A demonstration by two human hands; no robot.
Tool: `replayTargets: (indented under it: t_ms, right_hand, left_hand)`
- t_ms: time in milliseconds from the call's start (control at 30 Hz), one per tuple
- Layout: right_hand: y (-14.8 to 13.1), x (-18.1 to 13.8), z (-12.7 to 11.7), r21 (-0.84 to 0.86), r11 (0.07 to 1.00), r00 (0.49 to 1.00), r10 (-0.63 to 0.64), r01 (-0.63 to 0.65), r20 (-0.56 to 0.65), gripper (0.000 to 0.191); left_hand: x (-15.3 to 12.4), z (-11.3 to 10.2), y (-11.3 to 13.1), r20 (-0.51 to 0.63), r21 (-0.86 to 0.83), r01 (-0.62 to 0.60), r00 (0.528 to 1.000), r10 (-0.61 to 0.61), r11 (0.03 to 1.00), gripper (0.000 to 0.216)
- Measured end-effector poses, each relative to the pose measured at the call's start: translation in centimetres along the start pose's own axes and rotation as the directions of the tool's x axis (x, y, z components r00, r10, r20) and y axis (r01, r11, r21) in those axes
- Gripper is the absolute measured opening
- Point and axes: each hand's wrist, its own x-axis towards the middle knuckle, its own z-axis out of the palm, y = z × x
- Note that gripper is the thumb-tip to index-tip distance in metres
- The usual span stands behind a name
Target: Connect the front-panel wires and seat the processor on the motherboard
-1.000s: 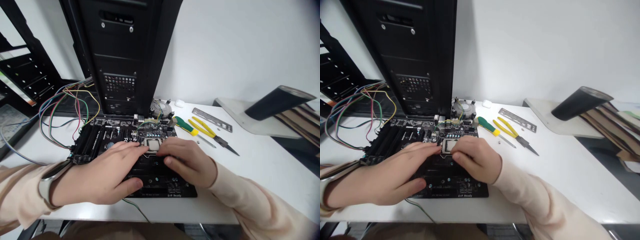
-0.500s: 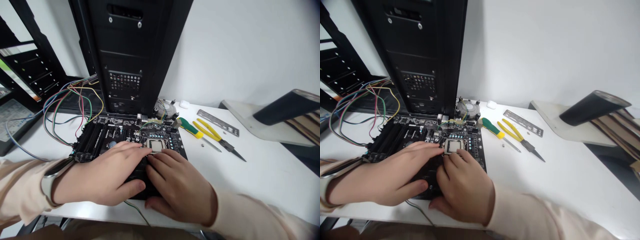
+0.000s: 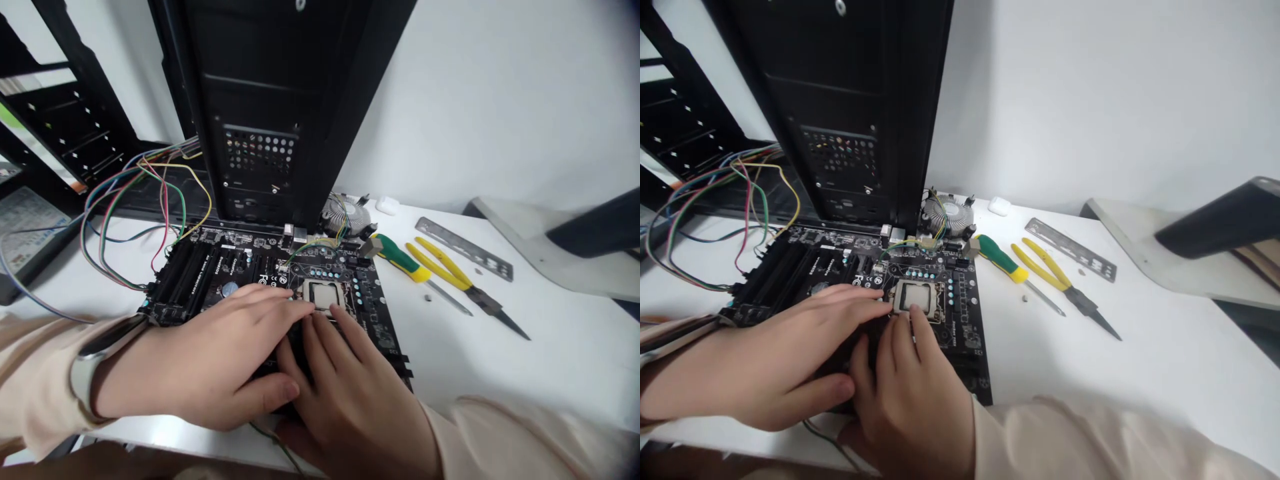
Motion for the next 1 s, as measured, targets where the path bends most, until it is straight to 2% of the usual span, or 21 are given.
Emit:
replayTargets:
  t_ms: [367,533,633,800,1000]
  right_hand:
    - [-0.6,-0.3,0.1,-0.072,0.997,1.000,0.020,-0.021,-0.013,0.071]
    - [-0.4,0.1,0.1,-0.069,0.997,0.999,-0.031,0.030,-0.012,0.069]
    - [-0.4,0.2,0.0,-0.058,0.997,0.999,-0.051,0.050,-0.008,0.070]
    - [-0.7,0.4,-0.2,-0.020,1.000,0.999,0.008,-0.007,0.038,0.071]
    - [0.0,1.2,-0.9,0.076,0.997,0.997,0.016,-0.021,0.076,0.068]
  left_hand:
    - [0.2,0.0,0.2,-0.048,-0.020,0.003,0.999,-0.004,1.000,0.046]
    - [0.1,-0.1,0.3,-0.037,-0.002,0.026,0.999,-0.026,1.000,0.047]
    - [0.1,-0.1,0.3,-0.035,0.001,0.039,0.999,-0.039,0.999,0.049]
    - [0.2,-0.1,0.3,-0.044,-0.013,0.039,0.998,-0.040,0.999,0.049]
    - [0.1,0.1,0.2,-0.053,0.012,0.073,0.996,-0.072,0.997,0.052]
